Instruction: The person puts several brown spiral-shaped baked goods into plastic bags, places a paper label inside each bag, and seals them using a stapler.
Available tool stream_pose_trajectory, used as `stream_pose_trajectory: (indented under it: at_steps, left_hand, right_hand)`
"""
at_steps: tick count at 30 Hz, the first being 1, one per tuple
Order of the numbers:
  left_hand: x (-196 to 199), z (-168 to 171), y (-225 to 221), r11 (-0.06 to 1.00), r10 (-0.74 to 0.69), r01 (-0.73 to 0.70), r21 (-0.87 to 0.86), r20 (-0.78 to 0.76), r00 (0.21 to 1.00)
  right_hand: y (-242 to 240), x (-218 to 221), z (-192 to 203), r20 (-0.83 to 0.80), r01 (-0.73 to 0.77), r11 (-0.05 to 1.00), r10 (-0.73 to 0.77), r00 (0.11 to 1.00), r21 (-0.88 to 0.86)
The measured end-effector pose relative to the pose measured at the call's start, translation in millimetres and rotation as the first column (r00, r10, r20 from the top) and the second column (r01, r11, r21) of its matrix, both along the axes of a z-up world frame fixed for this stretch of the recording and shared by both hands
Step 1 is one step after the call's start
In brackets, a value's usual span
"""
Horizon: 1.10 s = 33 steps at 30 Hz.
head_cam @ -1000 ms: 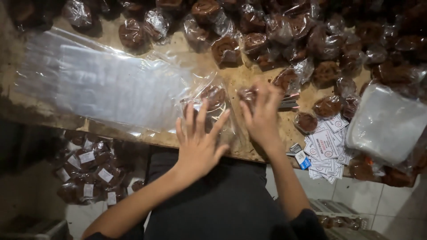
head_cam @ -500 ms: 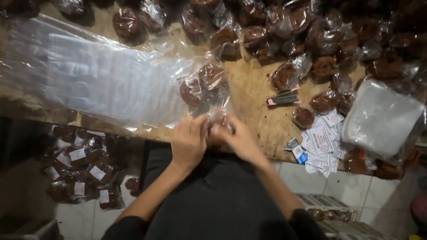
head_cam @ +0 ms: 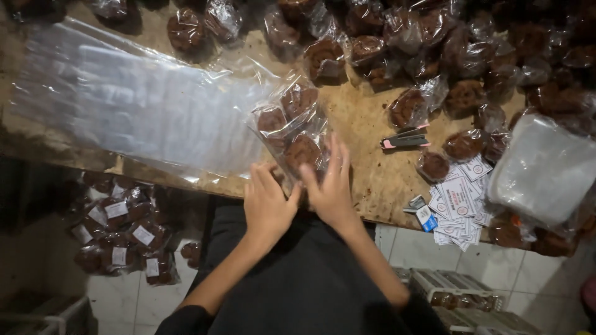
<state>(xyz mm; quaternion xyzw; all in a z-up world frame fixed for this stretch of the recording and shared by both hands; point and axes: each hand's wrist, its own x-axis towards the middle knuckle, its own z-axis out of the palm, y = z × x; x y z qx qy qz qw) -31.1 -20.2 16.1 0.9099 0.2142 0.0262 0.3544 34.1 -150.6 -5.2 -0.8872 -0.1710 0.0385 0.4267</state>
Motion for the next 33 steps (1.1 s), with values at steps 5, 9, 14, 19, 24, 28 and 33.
stream_pose_trajectory:
  at_steps: [5,9,14,19,24,28,33]
  left_hand:
    - [11.0,-9.1,9.1,0.957,-0.201,0.242,0.157,-0.242,0.949]
    - [-19.8,-16.0,-20.1,0.745,-0.567,0.642,0.178,-0.338,0.751]
    - [-36.9,3.4,-29.8,0.905,-0.425,0.396,-0.154,-0.345,0.837]
    - [-25.6,42.8,-26.8,0.689,-0.709,0.525,-0.499,-0.315,0.632]
    - [65.9,92.5,32.8,0.823,-0.509,0.521,-0.227,0.112,0.853]
    - [88.9,28.9,35.7,0.853,-0.371,0.326,0.407,0.034,0.928]
    - [84.2,18.2,32.1,0.865,-0.364,0.400,0.304,-0.170,0.916]
  right_hand:
    - [-2.3,15.0,4.9,0.208,-0.232,0.923,0.303,0.930,-0.306]
    - [28.8,38.9,-42.5,0.306,-0.169,0.892,0.314,0.898,-0.420]
    - [48.9,43.6,18.0,0.267,-0.163,0.842,0.337,0.903,-0.514]
    - [34.1,38.3,6.3,0.232,-0.151,0.908,0.256,0.939,-0.392]
    - [34.7,20.5,-19.5,0.007,-0.134,0.554,0.244,0.970,-0.822]
    - [32.0,49.9,15.9,-0.155,-0.074,0.980,0.045,0.987,-0.182]
    - [-30.0,70.2,62.0,0.194,0.055,0.916,0.025,0.981,-0.398]
